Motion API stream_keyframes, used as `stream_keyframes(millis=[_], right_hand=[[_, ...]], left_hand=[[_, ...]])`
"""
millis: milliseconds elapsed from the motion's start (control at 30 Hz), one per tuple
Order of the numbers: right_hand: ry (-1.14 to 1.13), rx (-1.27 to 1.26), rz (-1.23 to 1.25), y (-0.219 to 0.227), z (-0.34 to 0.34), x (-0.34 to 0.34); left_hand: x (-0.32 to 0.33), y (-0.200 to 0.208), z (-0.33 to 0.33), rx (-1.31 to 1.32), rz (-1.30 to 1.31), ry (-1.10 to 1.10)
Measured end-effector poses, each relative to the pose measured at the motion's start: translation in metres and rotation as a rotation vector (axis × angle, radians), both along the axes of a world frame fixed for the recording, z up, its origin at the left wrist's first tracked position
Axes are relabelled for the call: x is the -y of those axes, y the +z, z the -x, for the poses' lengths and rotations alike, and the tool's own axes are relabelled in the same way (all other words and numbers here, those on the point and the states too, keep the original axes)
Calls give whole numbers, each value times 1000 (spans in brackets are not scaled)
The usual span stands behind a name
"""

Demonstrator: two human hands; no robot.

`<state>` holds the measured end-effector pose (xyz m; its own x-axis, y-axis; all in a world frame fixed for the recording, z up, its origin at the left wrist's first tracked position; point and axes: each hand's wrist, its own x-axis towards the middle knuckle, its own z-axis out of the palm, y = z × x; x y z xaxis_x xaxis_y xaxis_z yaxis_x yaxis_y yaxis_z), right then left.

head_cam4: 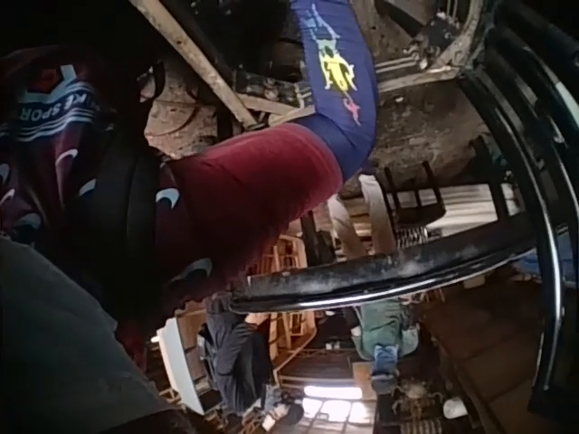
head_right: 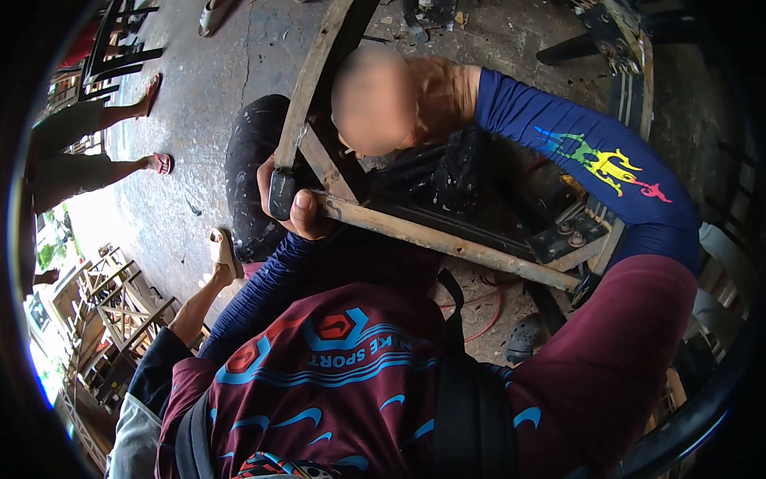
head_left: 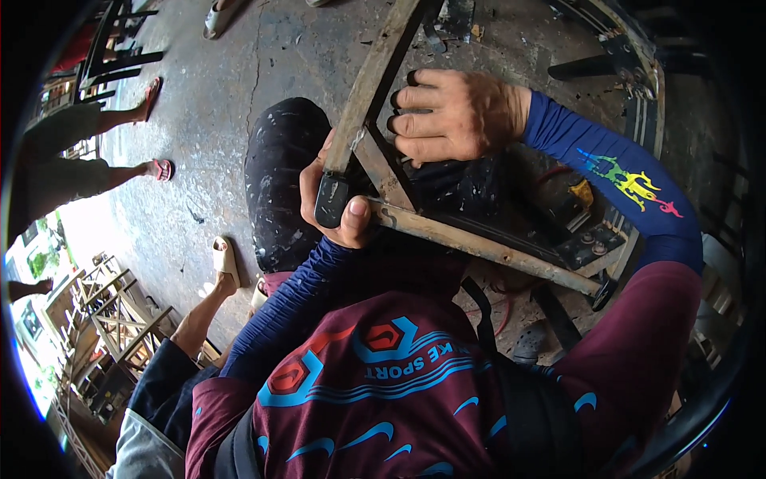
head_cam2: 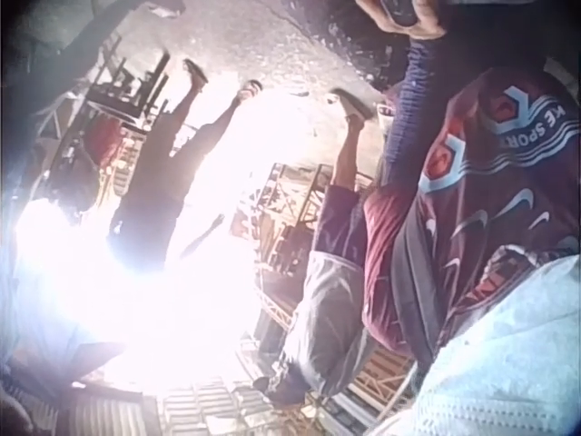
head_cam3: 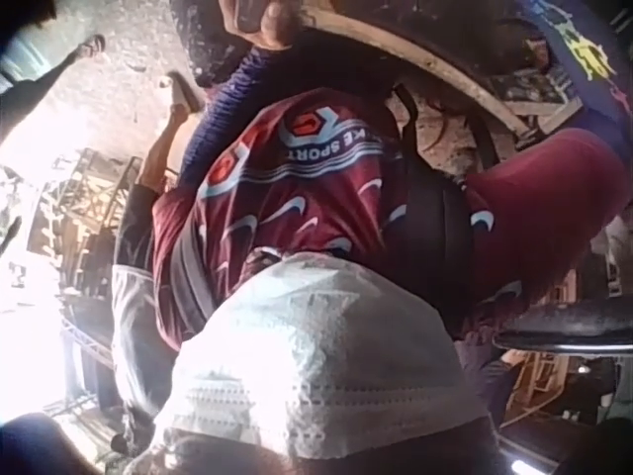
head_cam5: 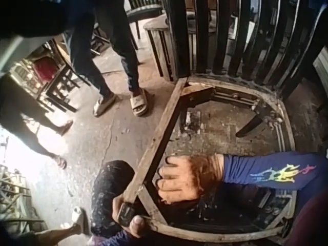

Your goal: Repairing a wooden chair frame using a small hand tool and a pneumatic stapler.

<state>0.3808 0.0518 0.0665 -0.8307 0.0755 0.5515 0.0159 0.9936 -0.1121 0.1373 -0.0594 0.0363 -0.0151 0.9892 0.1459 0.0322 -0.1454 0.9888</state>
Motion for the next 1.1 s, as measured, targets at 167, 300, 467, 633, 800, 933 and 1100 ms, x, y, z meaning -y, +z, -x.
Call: stream_keyframes(millis=[167, 300, 467, 633, 800, 933, 1100], right_hand=[[23, -129, 137, -20, 8, 1], [-52, -103, 579, -24, 14, 18], [-223, -139, 853, -6, 24, 54], [-502, -101, 1269, 27, 27, 60], [-618, 187, 1687, 50, 32, 55], [-587, 222, 1882, 48, 26, 52], [-895, -50, 1639, 42, 35, 85]], left_hand=[[0, 1, 1, 18, 28, -15], [-4, 1, 5, 71, 42, -46], [-4, 1, 4, 101, -11, -69], [-5, 1, 3, 97, -28, -69], [-5, -4, -2, 122, -114, -39], [-8, -8, -3, 116, -156, -38], [-6, -1, -3, 109, -120, -43]])
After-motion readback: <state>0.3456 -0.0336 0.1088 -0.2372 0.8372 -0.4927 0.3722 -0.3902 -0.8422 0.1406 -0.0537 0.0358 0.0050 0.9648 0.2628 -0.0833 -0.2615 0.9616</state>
